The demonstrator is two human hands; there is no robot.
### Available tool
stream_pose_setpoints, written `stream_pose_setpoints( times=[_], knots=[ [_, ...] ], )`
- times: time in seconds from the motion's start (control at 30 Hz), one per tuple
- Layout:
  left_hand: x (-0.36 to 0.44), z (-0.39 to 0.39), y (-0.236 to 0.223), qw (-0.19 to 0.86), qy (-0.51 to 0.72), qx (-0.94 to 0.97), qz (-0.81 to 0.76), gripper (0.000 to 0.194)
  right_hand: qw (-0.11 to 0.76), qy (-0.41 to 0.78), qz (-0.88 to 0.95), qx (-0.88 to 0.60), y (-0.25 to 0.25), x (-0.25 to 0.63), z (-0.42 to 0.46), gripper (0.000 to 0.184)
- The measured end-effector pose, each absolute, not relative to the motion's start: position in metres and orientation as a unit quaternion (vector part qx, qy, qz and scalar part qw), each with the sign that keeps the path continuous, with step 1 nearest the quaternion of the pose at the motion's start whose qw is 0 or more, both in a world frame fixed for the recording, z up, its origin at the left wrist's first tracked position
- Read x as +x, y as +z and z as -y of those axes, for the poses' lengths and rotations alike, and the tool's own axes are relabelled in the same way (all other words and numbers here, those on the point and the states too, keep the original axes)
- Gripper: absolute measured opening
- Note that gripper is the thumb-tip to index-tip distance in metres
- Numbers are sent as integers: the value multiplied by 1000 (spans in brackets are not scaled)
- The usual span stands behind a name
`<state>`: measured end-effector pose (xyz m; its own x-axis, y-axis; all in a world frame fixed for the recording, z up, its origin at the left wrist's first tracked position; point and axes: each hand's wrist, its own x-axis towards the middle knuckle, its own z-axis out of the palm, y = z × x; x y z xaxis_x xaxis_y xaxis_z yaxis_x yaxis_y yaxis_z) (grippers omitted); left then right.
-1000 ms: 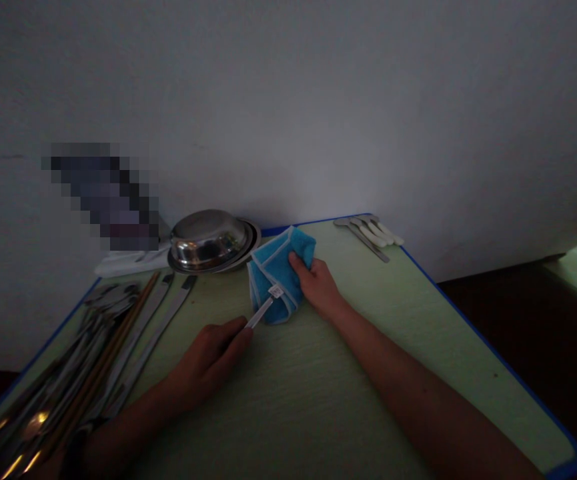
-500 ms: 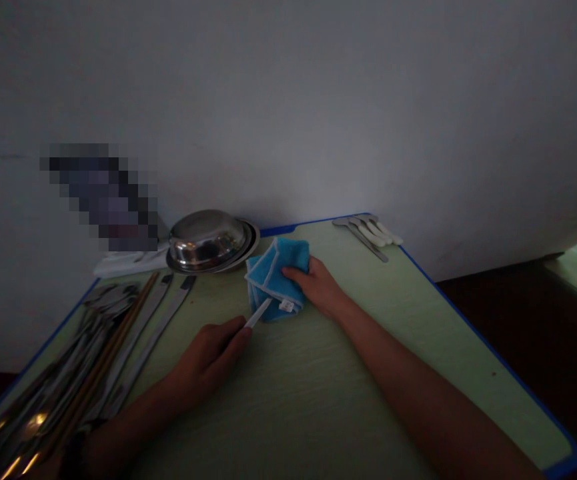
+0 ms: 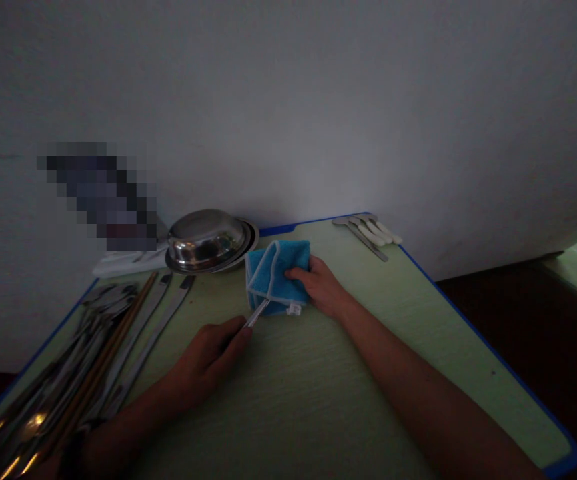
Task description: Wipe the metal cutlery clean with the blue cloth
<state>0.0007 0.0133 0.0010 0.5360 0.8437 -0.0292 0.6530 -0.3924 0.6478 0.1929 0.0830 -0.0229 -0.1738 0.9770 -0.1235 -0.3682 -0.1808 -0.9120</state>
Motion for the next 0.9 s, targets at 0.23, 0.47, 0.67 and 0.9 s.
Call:
stream_pose_setpoints(
  times=[0.23,0.47,0.67,0.9],
  knots=[
    [0,-13,-1,311,162,819,-454,31,531,650,407,-361,-32,189,-86,25],
    [1,-13,-2,308,163,820,-455,31,546,643,369,-391,-31,187,-88,18],
    [0,-12,0,313,159,819,-454,31,526,642,354,-432,-26,191,-85,7],
    [1,-13,1,307,161,821,-453,30,515,638,412,-397,-29,193,-85,16]
  ],
)
